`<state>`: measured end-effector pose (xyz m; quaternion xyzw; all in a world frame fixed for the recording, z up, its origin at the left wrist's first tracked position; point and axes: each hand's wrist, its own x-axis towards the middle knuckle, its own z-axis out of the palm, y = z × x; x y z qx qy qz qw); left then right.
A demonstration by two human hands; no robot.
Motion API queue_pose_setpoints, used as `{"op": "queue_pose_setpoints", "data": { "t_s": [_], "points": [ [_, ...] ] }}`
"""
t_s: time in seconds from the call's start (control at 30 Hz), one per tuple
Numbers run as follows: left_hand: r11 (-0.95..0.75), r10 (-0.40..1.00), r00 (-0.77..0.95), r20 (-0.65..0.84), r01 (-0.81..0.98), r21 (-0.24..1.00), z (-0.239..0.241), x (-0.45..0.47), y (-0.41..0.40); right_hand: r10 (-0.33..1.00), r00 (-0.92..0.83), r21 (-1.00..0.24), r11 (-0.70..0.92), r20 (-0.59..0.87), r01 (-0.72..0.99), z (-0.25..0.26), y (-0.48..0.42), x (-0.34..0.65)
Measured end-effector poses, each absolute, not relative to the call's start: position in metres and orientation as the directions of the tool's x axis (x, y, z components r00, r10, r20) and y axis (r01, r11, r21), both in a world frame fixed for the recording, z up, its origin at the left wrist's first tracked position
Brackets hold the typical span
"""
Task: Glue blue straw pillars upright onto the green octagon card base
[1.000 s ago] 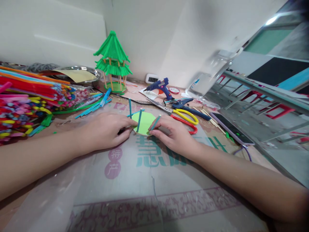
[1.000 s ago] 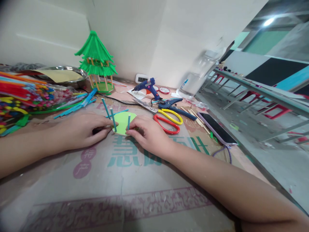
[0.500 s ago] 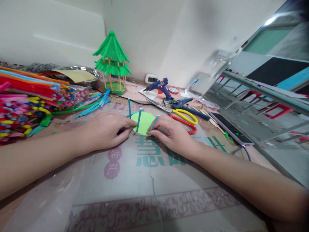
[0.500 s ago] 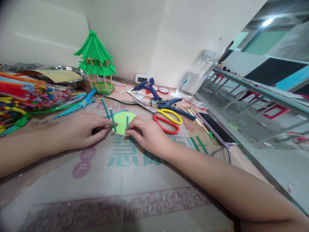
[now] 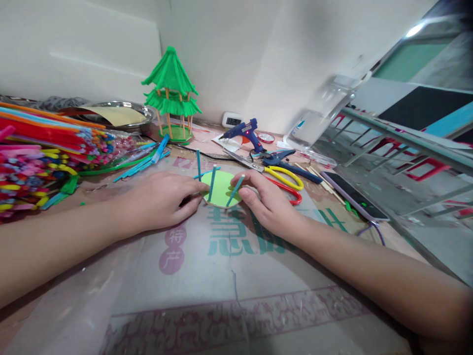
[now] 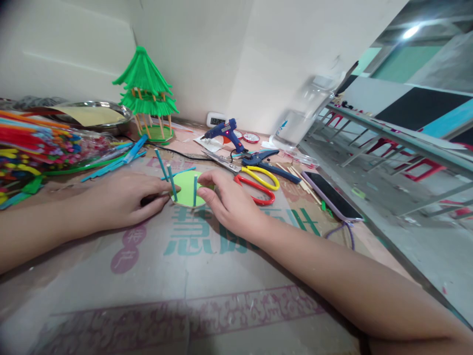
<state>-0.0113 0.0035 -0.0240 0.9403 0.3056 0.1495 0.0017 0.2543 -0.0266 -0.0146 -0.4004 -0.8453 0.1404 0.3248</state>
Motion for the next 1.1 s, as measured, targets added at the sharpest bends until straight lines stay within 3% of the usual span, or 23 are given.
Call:
{"op": "queue_pose_setpoints", "data": {
  "t_s": [0.23,0.5,0.83,1.1],
  "points": [
    [-0.817,0.569,0.77,0.289,0.569,0.093,-0.0247,-0.0115,0.004,0.746,-0.5,-0.468,0.665,0.44,0.582,-0.0144,-0.0282,0.2556],
    [-0.823,0.56,0.771,0.303,0.56,0.096,-0.0245,-0.0118,0.0044,0.632,-0.526,-0.434,0.774,0.569,0.461,-0.0136,-0.0279,0.2528],
    [-0.827,0.557,0.774,0.3,0.549,0.119,-0.0254,-0.012,0.0052,0.691,-0.534,-0.557,0.717,0.487,0.42,-0.0173,-0.0218,0.2501],
    [-0.827,0.558,0.777,0.293,0.551,0.113,-0.0244,-0.0114,0.005,0.683,-0.558,-0.55,0.722,0.472,0.419,-0.018,-0.0195,0.2501]
  ]
}}
